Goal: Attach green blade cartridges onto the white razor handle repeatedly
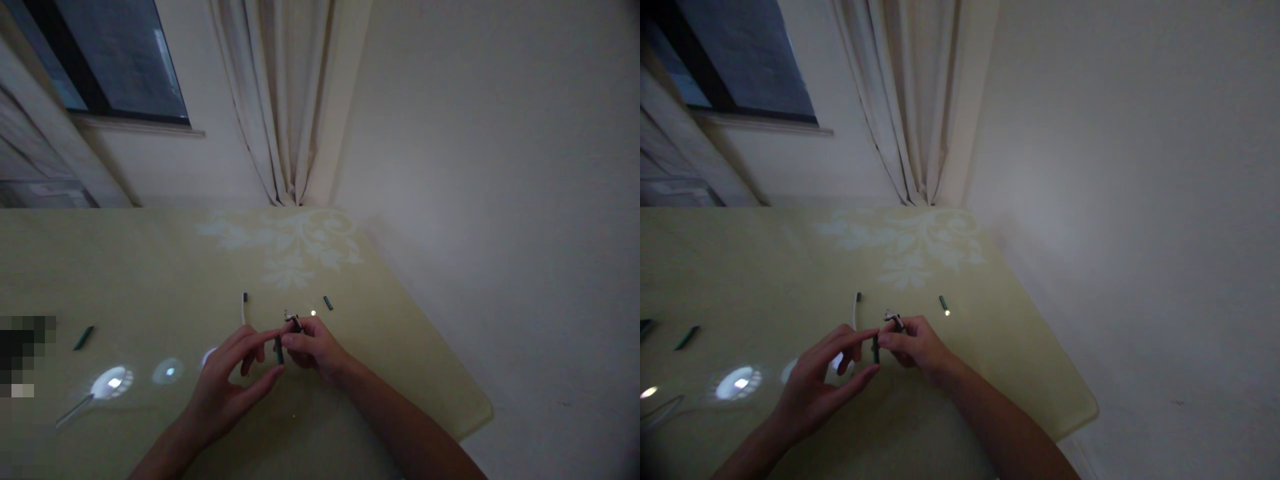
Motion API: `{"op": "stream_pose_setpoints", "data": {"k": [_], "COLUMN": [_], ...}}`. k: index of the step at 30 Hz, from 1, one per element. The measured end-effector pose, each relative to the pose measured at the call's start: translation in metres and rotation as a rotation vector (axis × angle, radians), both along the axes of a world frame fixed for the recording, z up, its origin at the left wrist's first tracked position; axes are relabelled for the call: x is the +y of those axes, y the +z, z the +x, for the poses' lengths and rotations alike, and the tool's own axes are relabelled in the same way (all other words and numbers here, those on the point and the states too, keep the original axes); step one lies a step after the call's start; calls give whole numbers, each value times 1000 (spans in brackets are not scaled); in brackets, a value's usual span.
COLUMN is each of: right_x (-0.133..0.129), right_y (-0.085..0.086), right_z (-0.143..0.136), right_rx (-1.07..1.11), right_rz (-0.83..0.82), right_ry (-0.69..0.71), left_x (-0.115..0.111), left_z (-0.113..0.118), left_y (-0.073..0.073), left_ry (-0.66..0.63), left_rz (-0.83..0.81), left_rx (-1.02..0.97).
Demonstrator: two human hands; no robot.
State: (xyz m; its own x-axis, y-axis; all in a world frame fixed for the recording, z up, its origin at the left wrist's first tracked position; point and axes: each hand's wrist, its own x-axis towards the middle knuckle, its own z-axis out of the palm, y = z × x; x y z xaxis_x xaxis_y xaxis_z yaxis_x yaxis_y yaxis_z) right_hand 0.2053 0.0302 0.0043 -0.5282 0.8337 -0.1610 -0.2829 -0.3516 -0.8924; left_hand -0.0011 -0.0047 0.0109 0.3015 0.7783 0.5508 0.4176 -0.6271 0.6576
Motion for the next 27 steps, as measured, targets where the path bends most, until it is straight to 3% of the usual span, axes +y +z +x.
{"op": "stream_pose_setpoints", "data": {"k": [27], "right_x": [-2], "right_y": [-5], "right_z": [0], "right_rx": [120], "right_rz": [-59], "right_ry": [48], "left_x": [-5], "left_z": [1], "left_y": [1], "left_ry": [-29], "left_rz": [-4], "left_rx": [-32]}}
